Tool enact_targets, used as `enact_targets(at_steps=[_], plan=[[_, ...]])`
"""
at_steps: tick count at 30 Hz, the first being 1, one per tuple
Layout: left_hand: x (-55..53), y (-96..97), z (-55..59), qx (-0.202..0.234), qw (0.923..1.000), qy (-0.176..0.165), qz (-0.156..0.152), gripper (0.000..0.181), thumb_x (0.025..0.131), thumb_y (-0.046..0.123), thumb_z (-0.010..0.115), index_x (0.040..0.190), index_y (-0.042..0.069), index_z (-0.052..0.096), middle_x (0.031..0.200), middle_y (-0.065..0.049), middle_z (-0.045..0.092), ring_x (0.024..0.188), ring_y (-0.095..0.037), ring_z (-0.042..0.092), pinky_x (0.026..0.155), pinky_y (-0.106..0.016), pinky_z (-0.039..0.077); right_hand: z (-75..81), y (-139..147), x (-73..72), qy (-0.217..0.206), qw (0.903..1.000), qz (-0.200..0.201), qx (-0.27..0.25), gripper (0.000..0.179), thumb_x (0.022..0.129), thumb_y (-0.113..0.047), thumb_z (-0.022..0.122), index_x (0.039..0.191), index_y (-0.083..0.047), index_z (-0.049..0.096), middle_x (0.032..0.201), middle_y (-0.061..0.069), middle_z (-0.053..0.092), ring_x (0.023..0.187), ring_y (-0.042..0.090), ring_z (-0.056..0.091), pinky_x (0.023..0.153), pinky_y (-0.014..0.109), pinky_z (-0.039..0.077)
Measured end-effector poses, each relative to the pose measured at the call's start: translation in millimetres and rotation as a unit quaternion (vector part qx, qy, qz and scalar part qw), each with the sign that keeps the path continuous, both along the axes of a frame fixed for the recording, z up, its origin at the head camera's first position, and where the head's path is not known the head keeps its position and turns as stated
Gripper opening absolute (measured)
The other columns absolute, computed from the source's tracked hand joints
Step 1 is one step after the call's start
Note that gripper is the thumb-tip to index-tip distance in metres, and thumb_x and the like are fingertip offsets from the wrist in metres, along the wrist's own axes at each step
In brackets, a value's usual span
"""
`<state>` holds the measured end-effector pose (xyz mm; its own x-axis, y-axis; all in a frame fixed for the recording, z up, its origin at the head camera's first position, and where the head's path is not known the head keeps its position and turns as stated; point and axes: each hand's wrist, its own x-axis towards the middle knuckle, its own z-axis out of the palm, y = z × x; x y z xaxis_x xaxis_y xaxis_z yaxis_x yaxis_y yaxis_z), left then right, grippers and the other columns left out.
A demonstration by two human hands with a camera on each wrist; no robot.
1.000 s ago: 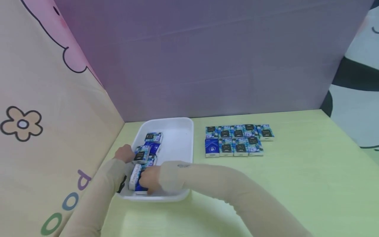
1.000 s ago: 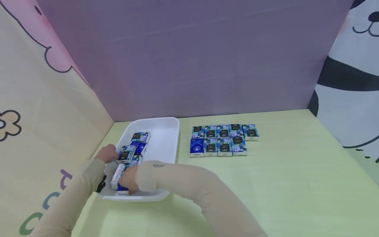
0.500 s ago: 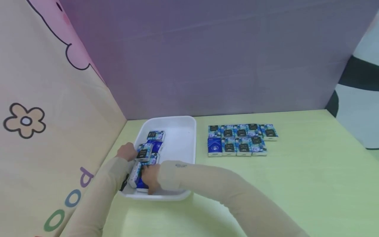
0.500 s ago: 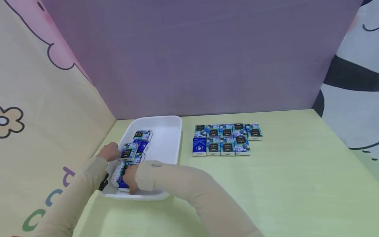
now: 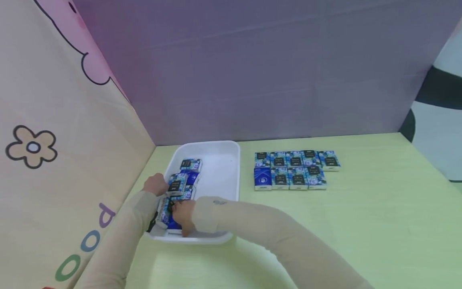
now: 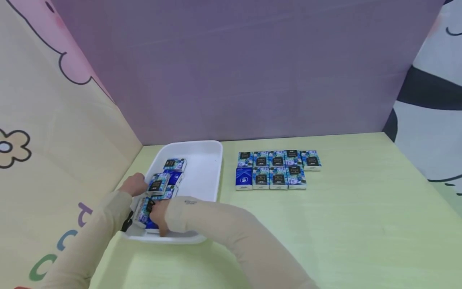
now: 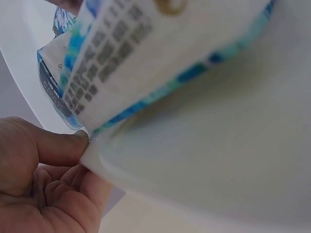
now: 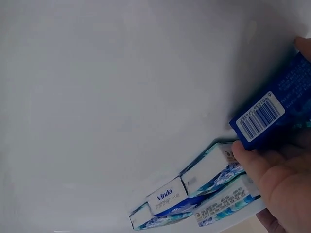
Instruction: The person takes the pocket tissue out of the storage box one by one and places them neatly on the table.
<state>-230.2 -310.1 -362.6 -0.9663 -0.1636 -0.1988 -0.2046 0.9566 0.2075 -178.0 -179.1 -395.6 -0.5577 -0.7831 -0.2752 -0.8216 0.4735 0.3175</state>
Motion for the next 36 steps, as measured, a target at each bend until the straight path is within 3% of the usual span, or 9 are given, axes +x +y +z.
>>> enact_targets(at_steps=[5, 10, 17, 36], plan=[[1.1, 2.1, 1.4, 0.006, 1.0, -0.005, 0.002, 0.025, 0.076, 0.008, 0.05, 0.091, -0.011, 0.057, 0.08, -0.02, 0.06, 0.069, -0.027, 0.056, 0.063, -0.037, 0.048, 5.6, 4.9, -1.8, -0.034, 0.9991, 0.015, -0.02, 0.068, 0.069, -0.054, 0.069, 0.124, -0.018, 0.052, 0.124, -0.003, 0.053, 0.108, 0.009, 0.05, 0.089, 0.023, 0.045], [1.9, 1.7, 2.0, 0.001, 0.9999, 0.005, -0.014, 0.023, 0.075, 0.008, 0.049, 0.087, -0.011, 0.056, 0.079, -0.02, 0.059, 0.068, -0.027, 0.054, 0.062, -0.038, 0.047, 10.1, 8.9, -2.5, -0.066, 0.997, 0.022, -0.033, 0.051, 0.067, -0.05, 0.072, 0.11, -0.024, 0.06, 0.107, -0.007, 0.059, 0.092, 0.008, 0.054, 0.081, 0.022, 0.046], [0.6, 0.7, 0.3, 0.002, 0.9998, 0.002, -0.018, 0.023, 0.076, 0.008, 0.048, 0.087, -0.011, 0.056, 0.078, -0.02, 0.059, 0.066, -0.027, 0.054, 0.061, -0.037, 0.046, 12.7, 11.1, -3.5, -0.088, 0.9954, 0.016, -0.035, 0.049, 0.067, -0.049, 0.073, 0.108, -0.026, 0.06, 0.101, -0.008, 0.06, 0.087, 0.007, 0.054, 0.079, 0.022, 0.047], [-0.2, 0.0, 0.4, -0.008, 0.9998, 0.01, -0.016, 0.021, 0.076, 0.008, 0.046, 0.084, -0.009, 0.056, 0.075, -0.019, 0.058, 0.065, -0.027, 0.051, 0.059, -0.037, 0.045, 26.8, 16.0, -1.3, -0.085, 0.9953, 0.022, -0.04, 0.048, 0.065, -0.049, 0.075, 0.103, -0.025, 0.059, 0.098, -0.01, 0.059, 0.086, 0.006, 0.054, 0.079, 0.021, 0.046]])
